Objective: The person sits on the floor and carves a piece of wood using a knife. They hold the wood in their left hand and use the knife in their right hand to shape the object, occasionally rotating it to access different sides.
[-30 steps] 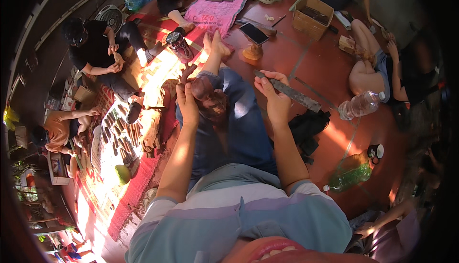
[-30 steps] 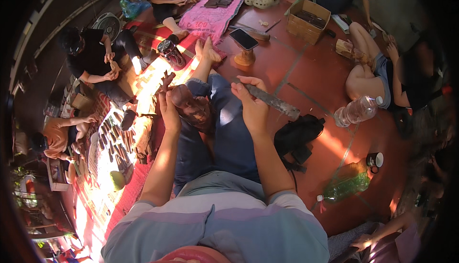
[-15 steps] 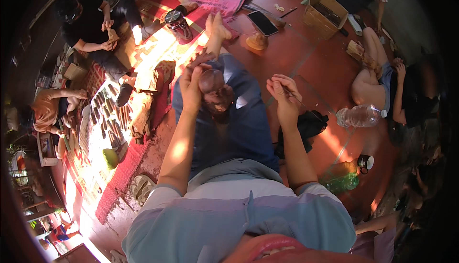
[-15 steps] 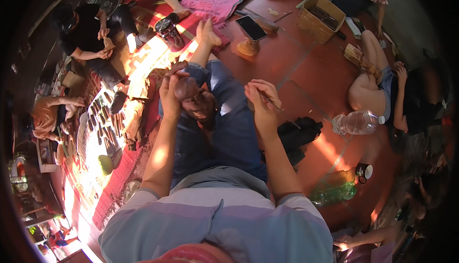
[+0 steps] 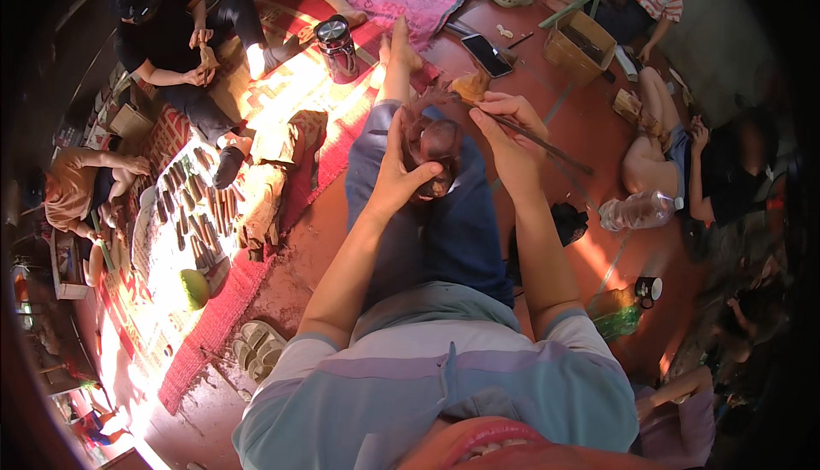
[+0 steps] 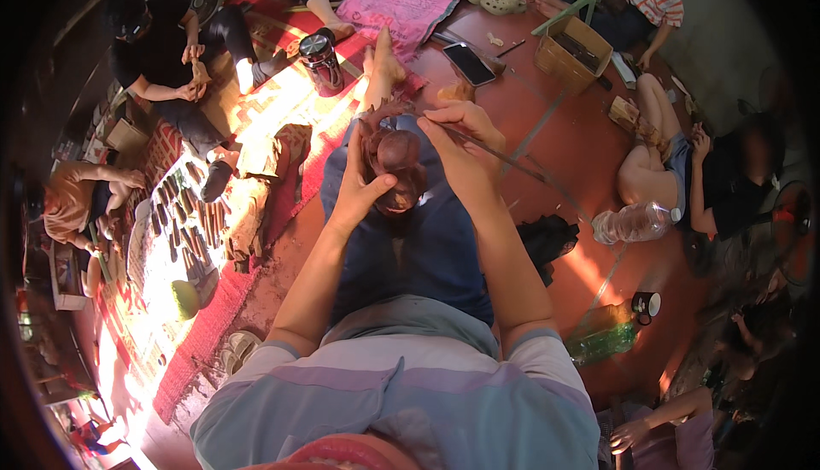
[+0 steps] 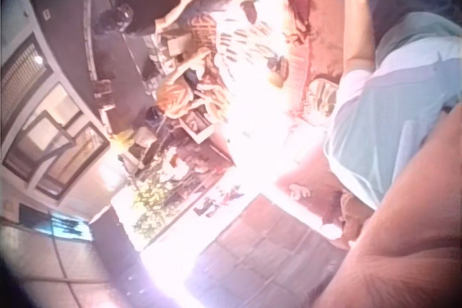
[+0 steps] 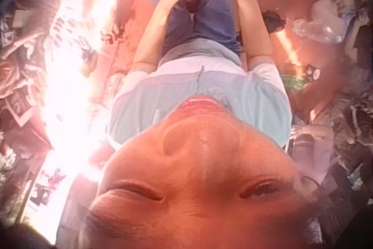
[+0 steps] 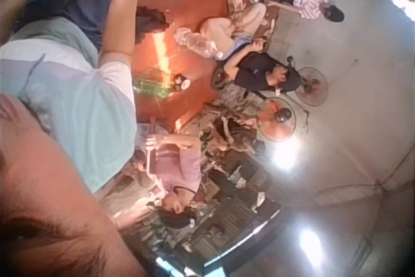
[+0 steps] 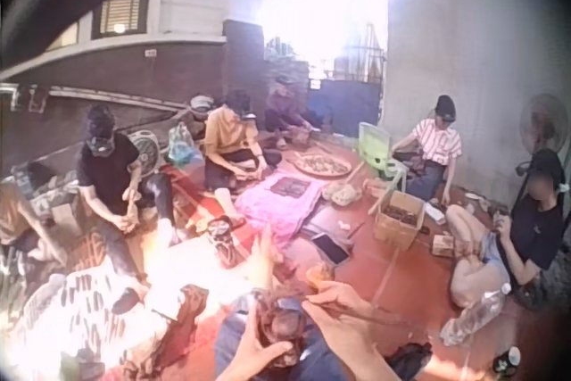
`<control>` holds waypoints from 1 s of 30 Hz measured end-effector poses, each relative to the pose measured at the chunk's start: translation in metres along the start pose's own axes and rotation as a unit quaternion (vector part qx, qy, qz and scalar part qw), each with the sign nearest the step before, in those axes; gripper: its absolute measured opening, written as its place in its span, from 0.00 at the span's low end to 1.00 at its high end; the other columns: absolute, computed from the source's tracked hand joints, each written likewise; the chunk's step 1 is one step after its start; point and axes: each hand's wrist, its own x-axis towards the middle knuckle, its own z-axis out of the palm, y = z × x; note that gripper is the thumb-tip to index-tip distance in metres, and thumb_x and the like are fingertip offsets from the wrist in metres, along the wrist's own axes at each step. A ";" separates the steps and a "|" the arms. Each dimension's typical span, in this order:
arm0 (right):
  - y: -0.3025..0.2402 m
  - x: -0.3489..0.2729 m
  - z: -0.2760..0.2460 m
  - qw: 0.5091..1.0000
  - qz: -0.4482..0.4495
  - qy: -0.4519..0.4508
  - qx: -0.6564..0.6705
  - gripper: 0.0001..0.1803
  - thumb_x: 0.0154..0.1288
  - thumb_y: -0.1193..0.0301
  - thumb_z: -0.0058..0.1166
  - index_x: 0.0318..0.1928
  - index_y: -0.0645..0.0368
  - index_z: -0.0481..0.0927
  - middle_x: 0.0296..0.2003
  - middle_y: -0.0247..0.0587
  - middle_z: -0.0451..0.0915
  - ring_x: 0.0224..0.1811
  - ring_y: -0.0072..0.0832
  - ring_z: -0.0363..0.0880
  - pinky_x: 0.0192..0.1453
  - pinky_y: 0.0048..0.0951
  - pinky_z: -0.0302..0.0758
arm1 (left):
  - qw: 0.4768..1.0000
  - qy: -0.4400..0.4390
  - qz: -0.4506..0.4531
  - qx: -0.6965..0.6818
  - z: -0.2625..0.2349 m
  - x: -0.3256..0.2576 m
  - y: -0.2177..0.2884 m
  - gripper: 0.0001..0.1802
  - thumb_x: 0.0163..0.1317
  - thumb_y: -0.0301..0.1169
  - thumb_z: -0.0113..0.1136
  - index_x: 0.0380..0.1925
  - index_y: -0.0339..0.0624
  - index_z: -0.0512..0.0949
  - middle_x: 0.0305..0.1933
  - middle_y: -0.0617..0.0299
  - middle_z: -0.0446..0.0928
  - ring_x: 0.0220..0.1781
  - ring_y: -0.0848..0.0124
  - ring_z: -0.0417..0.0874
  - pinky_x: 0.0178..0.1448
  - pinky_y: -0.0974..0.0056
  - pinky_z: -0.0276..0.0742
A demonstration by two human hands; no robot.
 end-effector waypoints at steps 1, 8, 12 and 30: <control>0.002 0.004 0.005 0.999 -0.029 -0.007 -0.033 0.04 0.55 0.81 0.59 0.32 0.64 0.77 0.37 0.40 0.79 0.40 0.23 0.78 0.45 0.19 0.74 | 1.000 0.009 -0.007 0.025 0.002 0.000 -0.001 0.59 0.45 0.35 0.73 0.67 0.35 0.39 0.69 0.46 0.51 0.71 0.58 0.52 0.71 0.58 0.50; -0.002 0.025 0.017 0.999 -0.023 -0.035 -0.027 0.05 0.54 0.81 0.58 0.30 0.64 0.75 0.28 0.34 0.76 0.31 0.17 0.74 0.32 0.19 0.71 | 0.997 0.015 -0.040 0.062 -0.003 0.002 0.016 0.60 0.43 0.37 0.75 0.68 0.38 0.41 0.64 0.48 0.58 0.67 0.61 0.60 0.68 0.59 0.56; -0.002 0.027 0.023 0.983 -0.099 -0.092 -0.120 0.04 0.57 0.83 0.54 0.32 0.65 0.74 0.31 0.38 0.78 0.36 0.21 0.77 0.40 0.20 0.74 | 0.997 0.020 -0.046 0.052 -0.002 0.001 0.014 0.59 0.43 0.38 0.75 0.67 0.37 0.43 0.62 0.49 0.60 0.65 0.61 0.62 0.68 0.59 0.57; -0.017 0.022 0.040 0.954 -0.081 -0.032 -0.288 0.08 0.50 0.78 0.55 0.31 0.59 0.69 0.26 0.42 0.74 0.25 0.39 0.76 0.27 0.36 0.71 | 0.996 0.038 -0.049 0.057 0.000 0.001 0.009 0.60 0.40 0.40 0.76 0.66 0.36 0.44 0.64 0.48 0.59 0.65 0.61 0.62 0.67 0.60 0.59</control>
